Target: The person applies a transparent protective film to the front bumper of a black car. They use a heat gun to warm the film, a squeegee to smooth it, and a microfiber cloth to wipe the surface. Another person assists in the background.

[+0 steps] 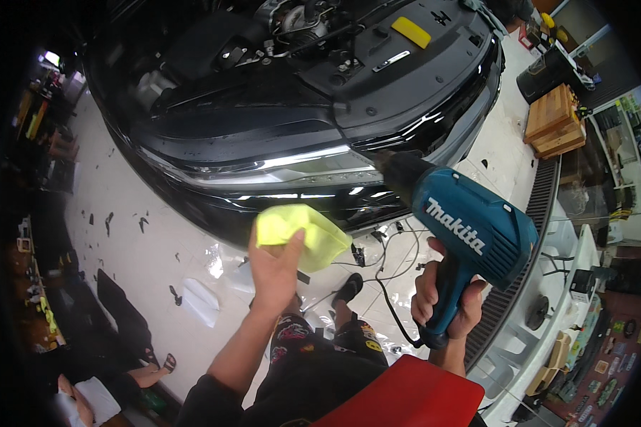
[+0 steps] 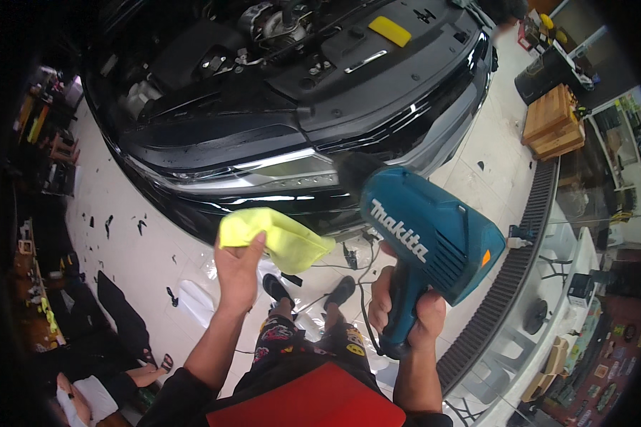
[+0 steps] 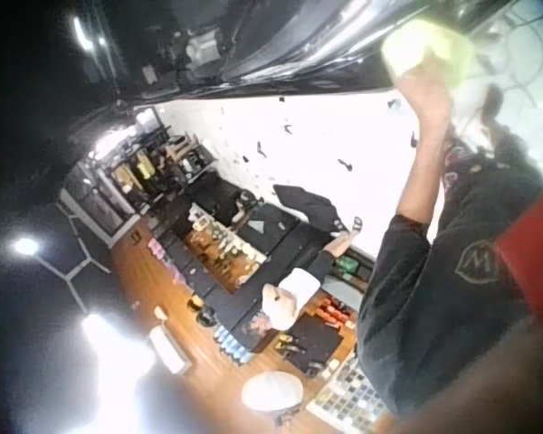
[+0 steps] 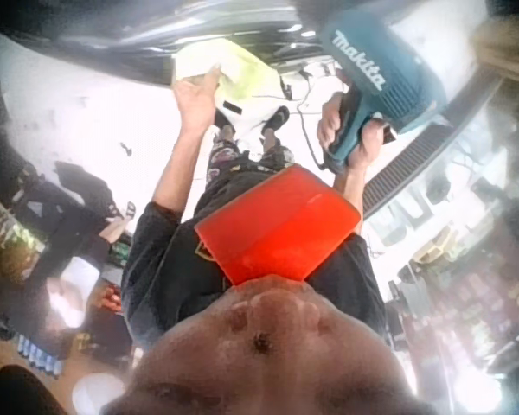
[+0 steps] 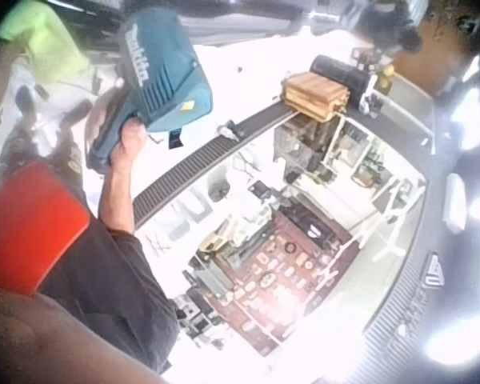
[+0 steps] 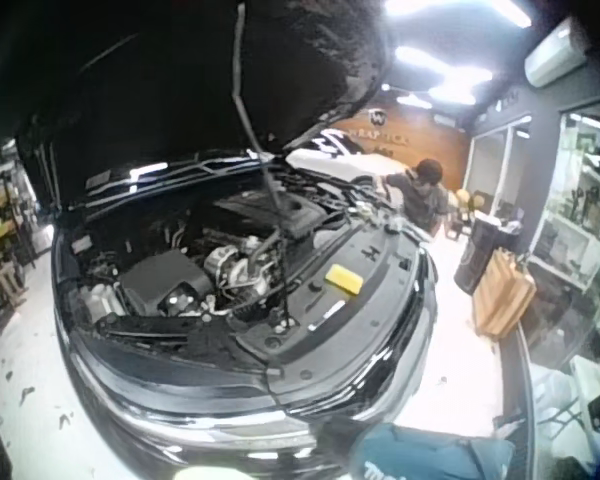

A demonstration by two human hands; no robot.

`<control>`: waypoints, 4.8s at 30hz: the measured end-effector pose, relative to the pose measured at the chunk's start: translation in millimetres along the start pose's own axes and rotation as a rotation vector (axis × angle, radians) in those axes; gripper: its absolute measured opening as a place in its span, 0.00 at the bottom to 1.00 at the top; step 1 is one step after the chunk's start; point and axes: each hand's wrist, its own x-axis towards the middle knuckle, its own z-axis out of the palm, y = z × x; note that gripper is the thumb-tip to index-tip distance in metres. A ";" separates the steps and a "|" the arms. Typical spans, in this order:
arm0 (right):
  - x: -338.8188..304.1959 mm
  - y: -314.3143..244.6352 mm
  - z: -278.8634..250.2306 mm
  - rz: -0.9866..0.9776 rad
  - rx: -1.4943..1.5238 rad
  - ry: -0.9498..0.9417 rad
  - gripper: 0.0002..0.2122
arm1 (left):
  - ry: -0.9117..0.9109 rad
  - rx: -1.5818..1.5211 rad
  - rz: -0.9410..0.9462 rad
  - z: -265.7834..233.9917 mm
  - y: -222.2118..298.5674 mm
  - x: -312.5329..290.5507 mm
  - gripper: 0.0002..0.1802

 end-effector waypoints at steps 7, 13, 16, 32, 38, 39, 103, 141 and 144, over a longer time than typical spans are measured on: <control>-10.9 9.9 -41.3 -0.041 0.240 -0.002 0.45 | 0.016 0.638 0.751 29.3 14.7 71.5 0.12; -9.7 16.3 -61.6 -0.042 0.281 -0.117 0.46 | -0.068 1.267 0.975 62.1 38.9 105.7 0.14; -11.4 21.3 -67.2 -0.020 0.337 -0.127 0.46 | -0.083 1.379 1.024 68.9 29.6 98.1 0.14; -25.1 31.0 -105.6 -0.093 0.715 -0.112 0.41 | -0.142 1.099 1.037 111.9 37.9 109.3 0.13; -51.7 6.3 -131.2 -0.245 0.629 -0.071 0.40 | -0.096 0.946 0.802 135.3 32.9 114.6 0.14; -54.3 4.3 -133.9 -0.250 0.625 -0.071 0.40 | -0.093 0.894 0.713 141.0 33.2 106.9 0.12; 164.9 -221.2 -325.1 -0.074 0.380 -0.089 0.41 | -0.184 0.099 0.445 312.1 44.4 56.5 0.18; 246.3 -232.8 -421.5 0.156 0.674 -0.153 0.44 | -0.018 1.490 0.375 486.5 5.5 197.7 0.06; 242.4 -234.3 -422.7 0.191 0.663 -0.198 0.43 | -0.043 1.510 0.337 486.7 7.6 188.1 0.07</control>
